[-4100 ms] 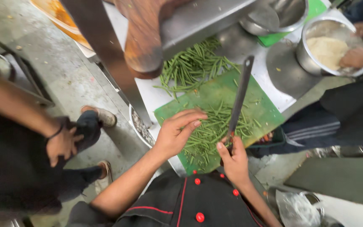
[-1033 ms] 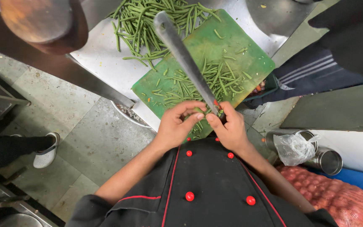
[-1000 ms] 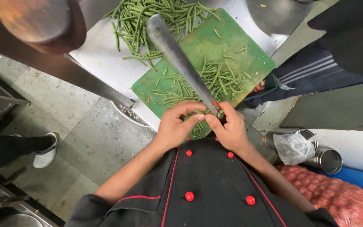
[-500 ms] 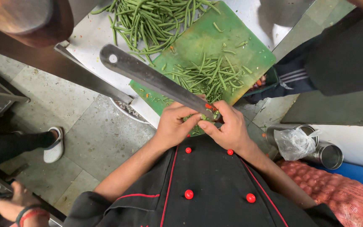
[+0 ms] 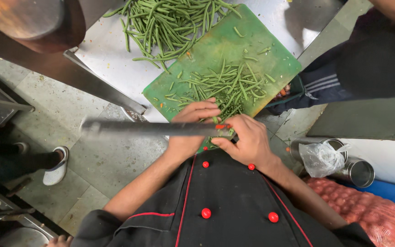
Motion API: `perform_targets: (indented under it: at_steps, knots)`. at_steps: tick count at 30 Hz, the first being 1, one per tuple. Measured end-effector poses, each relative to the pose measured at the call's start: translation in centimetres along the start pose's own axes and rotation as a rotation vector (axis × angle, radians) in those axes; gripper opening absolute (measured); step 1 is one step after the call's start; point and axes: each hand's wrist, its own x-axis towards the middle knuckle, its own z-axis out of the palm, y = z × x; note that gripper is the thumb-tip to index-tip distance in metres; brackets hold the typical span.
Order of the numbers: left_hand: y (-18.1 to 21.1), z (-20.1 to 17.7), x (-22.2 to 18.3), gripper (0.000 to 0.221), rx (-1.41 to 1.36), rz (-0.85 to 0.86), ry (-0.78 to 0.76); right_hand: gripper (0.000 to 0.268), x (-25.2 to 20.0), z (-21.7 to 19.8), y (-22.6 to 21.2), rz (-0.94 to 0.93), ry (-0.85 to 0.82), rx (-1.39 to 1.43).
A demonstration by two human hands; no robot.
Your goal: The person chops green beans on a green cutting board using a knife by hand, gathering and cutting them into smaller pieces.
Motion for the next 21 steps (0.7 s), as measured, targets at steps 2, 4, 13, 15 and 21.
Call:
perform_targets:
  at_steps: [2,4,13,15,21]
  knots:
    - [0.3,0.1,-0.1,0.024,-0.014,-0.061,-0.020,0.051,0.1,0.0,0.1,-0.003,0.036,-0.003]
    - [0.5,0.2,-0.4,0.022,-0.031,-0.121,-0.041,0.057,0.1,0.0,0.2,-0.005,0.072,-0.008]
    - [-0.2,0.2,0.2,0.029,-0.056,0.004,-0.023,0.045,0.2,0.0,0.3,-0.061,-0.055,-0.069]
    - [-0.3,0.3,0.4,0.026,-0.025,-0.049,0.059,0.048,0.3,-0.1,0.1,-0.097,-0.103,-0.069]
    - [-0.7,-0.2,0.5,0.020,-0.039,-0.031,0.077,0.042,-0.3,0.4,0.8,-0.022,-0.012,0.114]
